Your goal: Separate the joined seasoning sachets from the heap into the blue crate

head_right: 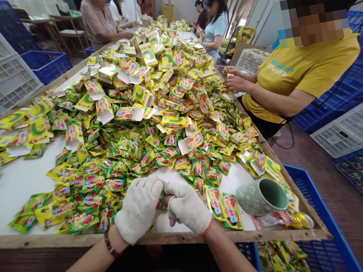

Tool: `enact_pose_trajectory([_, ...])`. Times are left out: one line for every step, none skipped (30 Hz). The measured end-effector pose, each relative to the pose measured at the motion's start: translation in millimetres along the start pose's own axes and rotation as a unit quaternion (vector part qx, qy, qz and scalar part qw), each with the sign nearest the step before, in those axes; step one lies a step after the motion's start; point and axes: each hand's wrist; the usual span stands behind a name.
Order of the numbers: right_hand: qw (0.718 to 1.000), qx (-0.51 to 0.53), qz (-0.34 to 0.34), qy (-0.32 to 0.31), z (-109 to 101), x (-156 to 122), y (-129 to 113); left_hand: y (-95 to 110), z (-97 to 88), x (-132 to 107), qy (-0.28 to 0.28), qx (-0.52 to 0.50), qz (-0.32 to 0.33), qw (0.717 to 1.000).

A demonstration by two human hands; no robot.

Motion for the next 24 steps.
enact_pose_trajectory([0.999,0.015,0.012,-0.040,1,-3,-2,1,2.0,0,0.007,0.000,-0.004,1.000])
enact_pose_trajectory([0.997,0.026,0.019,-0.072,1,-5,-3,2,4.5,0,0.016,0.001,-0.010,1.000])
enact_pose_trajectory([0.995,0.032,0.021,-0.092,2,-7,-4,3,7.1,1,0.028,0.001,-0.015,1.000])
enact_pose_trajectory([0.994,0.031,0.018,-0.100,3,-8,-5,5,9.9,2,0.043,-0.001,-0.019,0.999])
enact_pose_trajectory([0.995,0.022,0.012,-0.098,4,-9,-5,6,12.4,3,0.064,-0.008,-0.023,0.998])
enact_pose_trajectory([0.996,0.005,0.007,-0.087,3,-8,-5,8,14.5,4,0.088,-0.023,-0.021,0.996])
enact_pose_trajectory([0.998,-0.017,0.002,-0.068,2,-7,-5,10,15.9,5,0.110,-0.052,-0.013,0.993])
enact_pose_trajectory([0.998,-0.041,-0.007,-0.046,0,-5,-4,12,16.6,6,0.129,-0.092,-0.002,0.987])
enact_pose_trajectory([0.997,-0.065,-0.024,-0.023,-4,-3,-4,13,16.6,5,0.142,-0.144,0.005,0.979])
enact_pose_trajectory([0.995,-0.086,-0.052,-0.005,-8,-1,-2,14,16.0,4,0.146,-0.205,0.001,0.968])
enact_pose_trajectory([0.991,-0.101,-0.086,0.010,-13,1,0,15,15.2,3,0.143,-0.270,-0.020,0.952])
enact_pose_trajectory([0.987,-0.108,-0.120,0.027,-18,3,2,15,14.5,0,0.138,-0.333,-0.058,0.931])
enact_pose_trajectory([0.981,-0.107,-0.151,0.051,-22,5,6,15,14.3,-3,0.136,-0.391,-0.103,0.904])
enact_pose_trajectory([0.976,-0.103,-0.175,0.084,-25,6,10,14,14.6,-6,0.139,-0.444,-0.148,0.872])
enact_pose_trajectory([0.969,-0.095,-0.189,0.124,-26,7,15,14,15.7,-10,0.144,-0.494,-0.184,0.838])
enact_pose_trajectory([0.963,-0.084,-0.193,0.166,-26,8,21,15,17.4,-13,0.152,-0.536,-0.209,0.804])
enact_pose_trajectory([0.959,-0.069,-0.189,0.200,-25,9,27,15,19.7,-16,0.160,-0.570,-0.225,0.774])
enact_pose_trajectory([0.958,-0.051,-0.179,0.218,-22,11,34,16,22.2,-19,0.164,-0.594,-0.234,0.752])
enact_pose_trajectory([0.961,-0.030,-0.163,0.222,-19,12,40,17,24.8,-22,0.165,-0.606,-0.240,0.740])
enact_pose_trajectory([0.966,-0.007,-0.144,0.216,-15,13,47,17,27.0,-25,0.159,-0.608,-0.241,0.739])
enact_pose_trajectory([0.971,0.016,-0.125,0.204,-12,14,52,17,28.6,-27,0.152,-0.603,-0.238,0.746])
enact_pose_trajectory([0.975,0.032,-0.111,0.191,-9,15,57,17,29.3,-29,0.144,-0.594,-0.232,0.757])
enact_pose_trajectory([0.978,0.041,-0.101,0.178,-6,16,60,16,29.0,-30,0.135,-0.585,-0.224,0.768])
enact_pose_trajectory([0.981,0.042,-0.093,0.167,-4,16,62,15,27.6,-31,0.125,-0.574,-0.214,0.780])
Point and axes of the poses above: each hand's wrist, its own x-axis towards the middle knuckle, its own z-axis out of the palm, y = z × x, and after that the axes turned 15 degrees about z, right-handed
